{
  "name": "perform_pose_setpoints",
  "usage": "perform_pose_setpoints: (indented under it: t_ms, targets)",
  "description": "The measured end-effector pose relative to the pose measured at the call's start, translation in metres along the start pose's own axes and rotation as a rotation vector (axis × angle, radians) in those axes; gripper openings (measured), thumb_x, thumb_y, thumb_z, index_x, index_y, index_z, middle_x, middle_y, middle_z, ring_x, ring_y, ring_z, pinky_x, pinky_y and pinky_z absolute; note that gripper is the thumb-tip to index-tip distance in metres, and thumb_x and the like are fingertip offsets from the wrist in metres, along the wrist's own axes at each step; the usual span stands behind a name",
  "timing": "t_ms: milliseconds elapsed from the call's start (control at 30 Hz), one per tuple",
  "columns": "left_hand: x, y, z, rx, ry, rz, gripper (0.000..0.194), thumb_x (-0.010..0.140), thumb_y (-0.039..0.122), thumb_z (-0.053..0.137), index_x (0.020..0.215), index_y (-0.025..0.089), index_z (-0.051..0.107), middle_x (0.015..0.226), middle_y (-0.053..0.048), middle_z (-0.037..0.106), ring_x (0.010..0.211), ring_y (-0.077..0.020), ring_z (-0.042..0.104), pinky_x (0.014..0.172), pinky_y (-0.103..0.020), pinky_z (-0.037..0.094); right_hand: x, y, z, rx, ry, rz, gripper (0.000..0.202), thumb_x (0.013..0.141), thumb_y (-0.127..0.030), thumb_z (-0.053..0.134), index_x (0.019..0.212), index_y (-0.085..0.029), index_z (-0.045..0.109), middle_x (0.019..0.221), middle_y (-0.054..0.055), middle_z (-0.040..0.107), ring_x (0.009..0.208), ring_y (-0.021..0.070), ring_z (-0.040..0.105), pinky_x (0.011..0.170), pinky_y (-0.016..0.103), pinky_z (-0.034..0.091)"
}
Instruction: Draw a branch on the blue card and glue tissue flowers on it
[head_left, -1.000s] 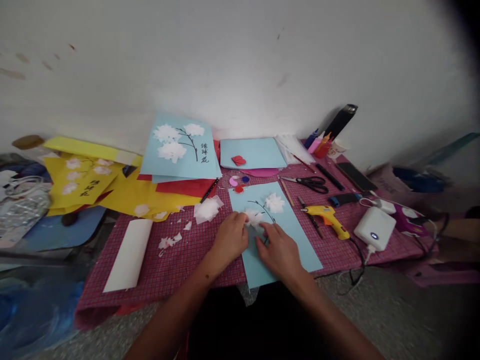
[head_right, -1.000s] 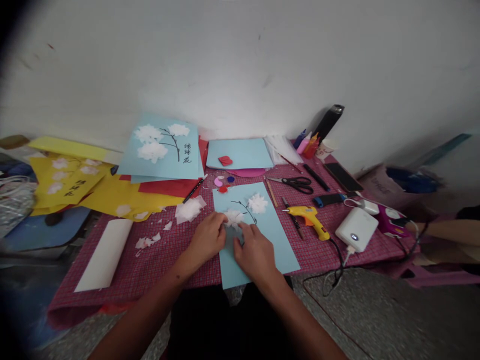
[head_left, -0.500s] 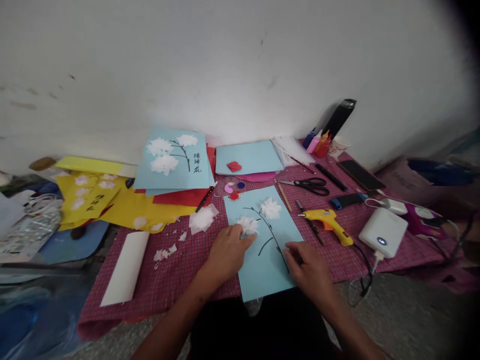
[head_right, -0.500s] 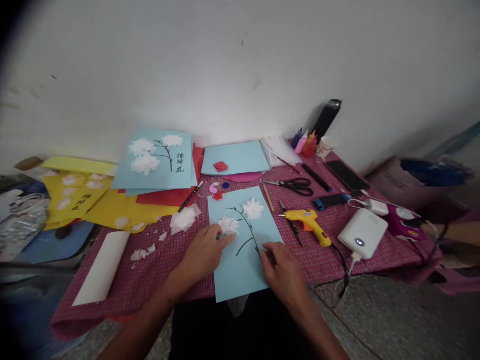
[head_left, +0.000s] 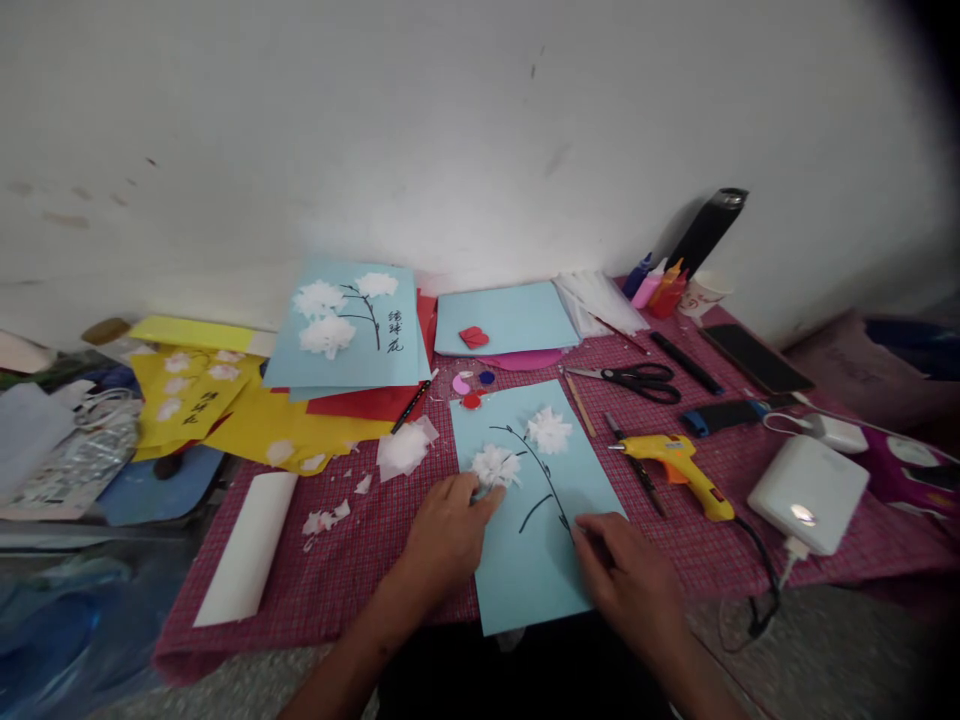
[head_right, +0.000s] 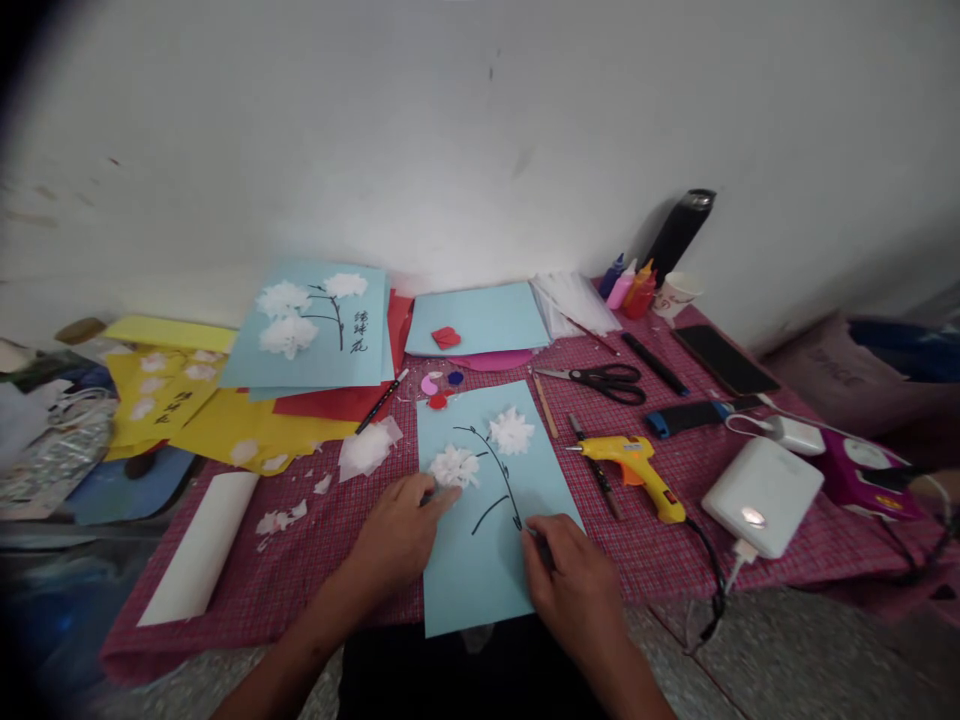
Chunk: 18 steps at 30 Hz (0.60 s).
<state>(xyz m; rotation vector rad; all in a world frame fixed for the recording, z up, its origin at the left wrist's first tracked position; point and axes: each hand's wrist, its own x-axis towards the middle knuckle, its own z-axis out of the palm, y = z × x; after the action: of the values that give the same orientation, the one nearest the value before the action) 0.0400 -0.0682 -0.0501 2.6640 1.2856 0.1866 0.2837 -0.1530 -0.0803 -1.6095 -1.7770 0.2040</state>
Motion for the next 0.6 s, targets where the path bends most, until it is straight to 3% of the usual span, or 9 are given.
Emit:
perform_pose_setpoints:
  t_ms: [267, 600]
  targets:
    - [0.0035, -0.0006, 0.0063, 0.037, -0.030, -0.013, 0.045, 0.091, 0.013, 0.049, 0.133, 0.029, 0.055, 0.109, -0.007, 0.056, 0.095, -0.0249, 0.053, 0.085, -0.040, 0.048, -0.0004, 0.0013, 0.0014, 0.001, -0.014, -0.007, 0.009, 0.095, -0.022, 0.058, 0.103, -0.020, 0.061, 0.090, 0.006, 0.067, 0.081, 0.0199, 0.066, 0.075, 0.033, 0.053]
    - [-0.0024, 0.0020, -0.0007, -0.045, -0.035, -0.002, 0.043, 0.090, 0.012, 0.050, 0.129, 0.029, 0.057, 0.112, -0.007, 0.057, 0.097, -0.0236, 0.053, 0.087, -0.040, 0.049, -0.0012, 0.0022, 0.0013, 0.021, -0.012, -0.015, 0.009, 0.095, -0.021, 0.059, 0.104, -0.020, 0.061, 0.090, 0.005, 0.066, 0.082, 0.0186, 0.065, 0.075, 0.032, 0.053]
